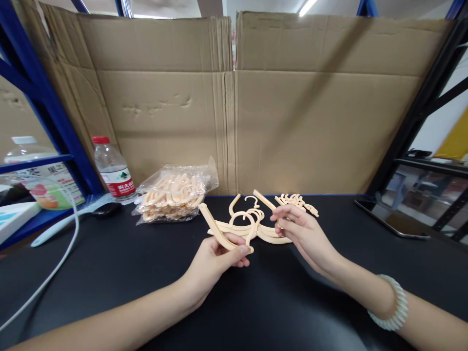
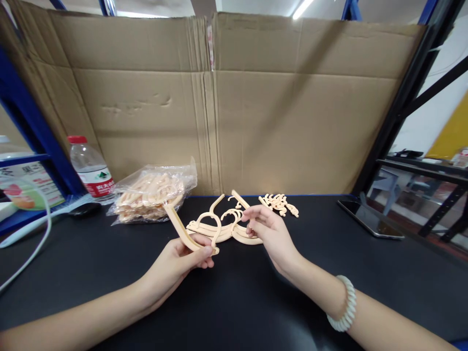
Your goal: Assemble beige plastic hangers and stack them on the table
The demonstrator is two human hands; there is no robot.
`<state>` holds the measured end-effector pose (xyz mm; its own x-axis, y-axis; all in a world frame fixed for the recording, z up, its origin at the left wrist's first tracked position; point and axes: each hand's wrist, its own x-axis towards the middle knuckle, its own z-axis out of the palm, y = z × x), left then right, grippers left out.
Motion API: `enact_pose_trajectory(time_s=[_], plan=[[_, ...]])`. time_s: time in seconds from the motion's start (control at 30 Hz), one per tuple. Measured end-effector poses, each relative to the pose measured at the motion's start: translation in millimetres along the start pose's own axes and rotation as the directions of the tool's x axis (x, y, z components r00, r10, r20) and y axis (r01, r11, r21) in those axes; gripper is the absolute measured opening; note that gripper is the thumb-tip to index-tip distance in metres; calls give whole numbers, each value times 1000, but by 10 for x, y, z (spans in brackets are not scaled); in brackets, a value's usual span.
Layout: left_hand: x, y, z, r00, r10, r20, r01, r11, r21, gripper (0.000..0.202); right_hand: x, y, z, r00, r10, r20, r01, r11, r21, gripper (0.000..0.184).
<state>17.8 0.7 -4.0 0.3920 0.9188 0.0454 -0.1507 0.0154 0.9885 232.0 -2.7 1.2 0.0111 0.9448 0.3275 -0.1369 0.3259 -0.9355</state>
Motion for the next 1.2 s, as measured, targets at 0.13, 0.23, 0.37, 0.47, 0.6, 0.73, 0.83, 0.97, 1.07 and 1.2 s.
enact_pose_trajectory(time_s=[0.13, 0.23, 0.37, 0.47, 0.6, 0.73, 0.83, 0.97, 1.07, 1.2], plan=[[8, -8, 2, 1000, -2, 6, 2, 1000, -3, 25, -33, -41, 28, 999, -43, 1, 43, 997, -61, 29], [12, -16, 6, 1000, 0, 6, 0, 1000, -7, 24, -77, -75, 66, 996, 12, 92, -14, 999, 29, 57], [2, -16, 4, 1000, 9, 13, -8, 1000, -11, 24, -123, -32, 95, 960, 132, 248, -190, 956, 225, 82], [-5, -14, -4, 1000, -5, 18, 5, 1000, 3, 25, -140, 34, 104, 942, 189, 277, -267, 923, 276, 59], [0, -10, -11, 1000, -8, 30, 8, 1000, 19, 25, -169, 68, 141, 929, 233, 287, -309, 915, 258, 22], [6, 1, -5, 998, -10, 62, 7, 999, 48, 23, -189, 59, 187, 940, 194, 279, -246, 955, 164, 22], [1, 1, -6, 996, -8, 94, 2, 998, 55, 20, -187, 54, 198, 943, 182, 279, -217, 971, 100, 26], [-2, -7, -19, 989, -11, 146, 0, 997, 76, 18, -180, 47, 197, 929, 194, 315, -230, 970, 81, 28], [2, -2, -26, 985, -11, 169, -5, 995, 95, 16, -175, 40, 199, 917, 203, 343, -242, 968, 74, 27], [4, 7, -32, 983, -6, 183, -9, 997, 81, 13, -167, 37, 200, 910, 199, 364, -229, 973, 40, 24]])
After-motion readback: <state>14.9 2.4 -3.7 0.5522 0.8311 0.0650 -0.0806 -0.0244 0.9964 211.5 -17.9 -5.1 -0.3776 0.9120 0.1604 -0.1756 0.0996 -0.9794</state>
